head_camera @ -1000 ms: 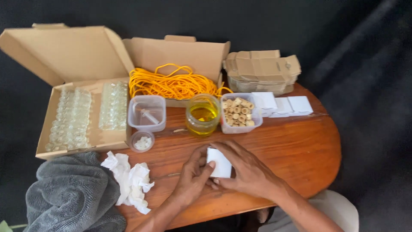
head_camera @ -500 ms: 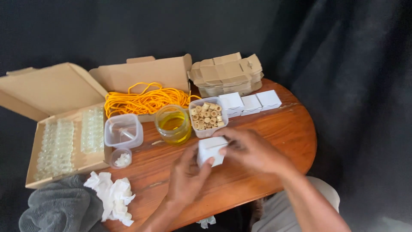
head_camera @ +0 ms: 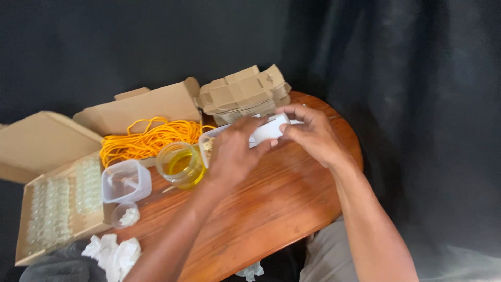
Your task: Assembling and packaging small perfume bottles by attaching wooden caps, threading cords, wiping them clean, and placing them in boxes.
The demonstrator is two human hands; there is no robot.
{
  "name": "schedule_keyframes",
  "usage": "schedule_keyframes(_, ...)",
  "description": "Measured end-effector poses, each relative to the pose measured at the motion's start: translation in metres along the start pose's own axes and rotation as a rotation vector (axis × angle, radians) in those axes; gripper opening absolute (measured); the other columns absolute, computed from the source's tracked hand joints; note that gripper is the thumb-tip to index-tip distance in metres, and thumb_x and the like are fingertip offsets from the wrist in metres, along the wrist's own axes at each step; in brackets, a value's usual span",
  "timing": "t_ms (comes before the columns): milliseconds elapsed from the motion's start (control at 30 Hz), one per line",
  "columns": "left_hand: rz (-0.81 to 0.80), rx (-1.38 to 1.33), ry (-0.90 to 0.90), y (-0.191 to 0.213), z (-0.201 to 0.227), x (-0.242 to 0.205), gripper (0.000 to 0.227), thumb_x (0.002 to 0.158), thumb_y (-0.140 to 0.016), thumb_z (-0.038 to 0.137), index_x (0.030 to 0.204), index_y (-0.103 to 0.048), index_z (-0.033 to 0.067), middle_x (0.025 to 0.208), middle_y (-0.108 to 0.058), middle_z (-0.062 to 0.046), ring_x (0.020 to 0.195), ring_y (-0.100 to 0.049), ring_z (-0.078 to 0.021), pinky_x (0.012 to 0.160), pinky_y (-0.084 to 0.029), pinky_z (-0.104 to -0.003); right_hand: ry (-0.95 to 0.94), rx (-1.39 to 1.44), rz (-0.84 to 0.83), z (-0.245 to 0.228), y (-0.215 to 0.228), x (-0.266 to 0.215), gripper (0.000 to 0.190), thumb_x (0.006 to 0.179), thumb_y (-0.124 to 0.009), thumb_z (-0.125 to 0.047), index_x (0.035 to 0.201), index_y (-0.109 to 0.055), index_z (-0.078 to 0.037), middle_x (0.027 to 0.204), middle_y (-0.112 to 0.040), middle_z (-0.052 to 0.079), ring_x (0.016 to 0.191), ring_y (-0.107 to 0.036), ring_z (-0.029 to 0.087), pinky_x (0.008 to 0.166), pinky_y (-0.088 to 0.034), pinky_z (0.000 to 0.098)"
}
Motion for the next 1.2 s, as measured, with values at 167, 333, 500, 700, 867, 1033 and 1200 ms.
schedule_keyframes(167,-0.319,-0.139,-0.003,-0.028,-0.006,0.050,0.045,0.101,-0.050,0.038,0.139,-0.064,0.0179,0.142,-0.062,-0.019,0.132,-0.056,-0.0382,0.104,-0.042,-0.050,-0.031,0.078,0.040,0.001,0.020,0.007,0.039,0.087,-0.061,-0.004,0.124,-0.071,-0.009,0.105,-0.069,0.003,0.092,-0.063,0.012,0.079,-0.056,0.0280)
schedule_keyframes(333,-0.487,-0.178,0.320,-0.032,-0.006,0.063,0.053,0.102,-0.035,0.045,0.136,-0.066,0.0192,0.124,-0.071,-0.012,0.108,-0.064,-0.0269,0.079,-0.044,-0.041,-0.056,0.036,0.025,0.010,0.025,0.014,0.041,0.084,-0.060,-0.007,0.122,-0.072,-0.012,0.107,-0.069,0.003,0.095,-0.065,0.013,0.077,-0.053,0.0261)
schedule_keyframes(500,-0.562,-0.182,0.386,-0.042,-0.010,0.070,0.052,0.100,-0.040,0.047,0.138,-0.065,0.0230,0.136,-0.067,-0.007,0.121,-0.060,-0.0232,0.093,-0.044,-0.039,-0.111,0.016,0.009,0.021,0.028,0.023,0.038,0.087,-0.058,-0.011,0.123,-0.070,-0.012,0.108,-0.074,0.007,0.098,-0.069,0.015,0.075,-0.054,0.0259)
schedule_keyframes(700,-0.638,-0.317,0.455,-0.064,-0.020,0.072,0.050,0.094,-0.065,0.023,0.144,-0.060,0.0216,0.138,-0.067,-0.004,0.124,-0.065,-0.0206,0.091,-0.052,-0.036,-0.193,0.073,0.100,0.035,0.036,0.033,0.042,0.091,-0.063,-0.013,0.133,-0.061,-0.012,0.127,-0.069,0.011,0.116,-0.067,0.021,0.087,-0.065,0.0325)
schedule_keyframes(867,-0.573,-0.394,0.507,-0.076,-0.036,0.077,0.056,0.097,-0.057,0.027,0.153,-0.049,0.0244,0.149,-0.059,-0.002,0.133,-0.056,-0.0201,0.106,-0.043,-0.035,-0.114,0.164,0.222,0.052,0.039,0.039,0.043,0.090,-0.070,-0.033,0.124,-0.066,-0.007,0.100,-0.069,0.007,0.091,-0.069,0.014,0.080,-0.065,0.0279)
schedule_keyframes(1033,-0.509,-0.491,0.471,-0.085,-0.043,0.080,0.057,0.099,-0.050,0.026,0.155,-0.041,0.0265,0.154,-0.051,-0.007,0.133,-0.051,-0.0237,0.106,-0.043,-0.035,-0.153,-0.039,0.034,0.034,0.024,0.033,0.068,0.087,-0.065,-0.048,0.148,-0.050,-0.025,0.142,-0.060,0.005,0.113,-0.067,0.018,0.090,-0.055,0.0306)
schedule_keyframes(1200,-0.530,-0.513,0.413,-0.094,-0.043,0.082,0.060,0.100,-0.051,0.020,0.158,-0.037,0.0249,0.167,-0.037,-0.009,0.150,-0.038,-0.0263,0.116,-0.033,-0.036,-0.151,-0.255,0.029,0.041,0.024,0.034,0.082,0.081,-0.074,-0.029,0.156,-0.041,-0.025,0.143,-0.060,0.004,0.095,-0.066,0.017,0.082,-0.054,0.0274)
Point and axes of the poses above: each hand's wrist, its own x-axis towards the middle knuckle, its own y-axis out of the back of the hand, z = x × y, the point moved 9 cm from there along x, towards the middle knuckle
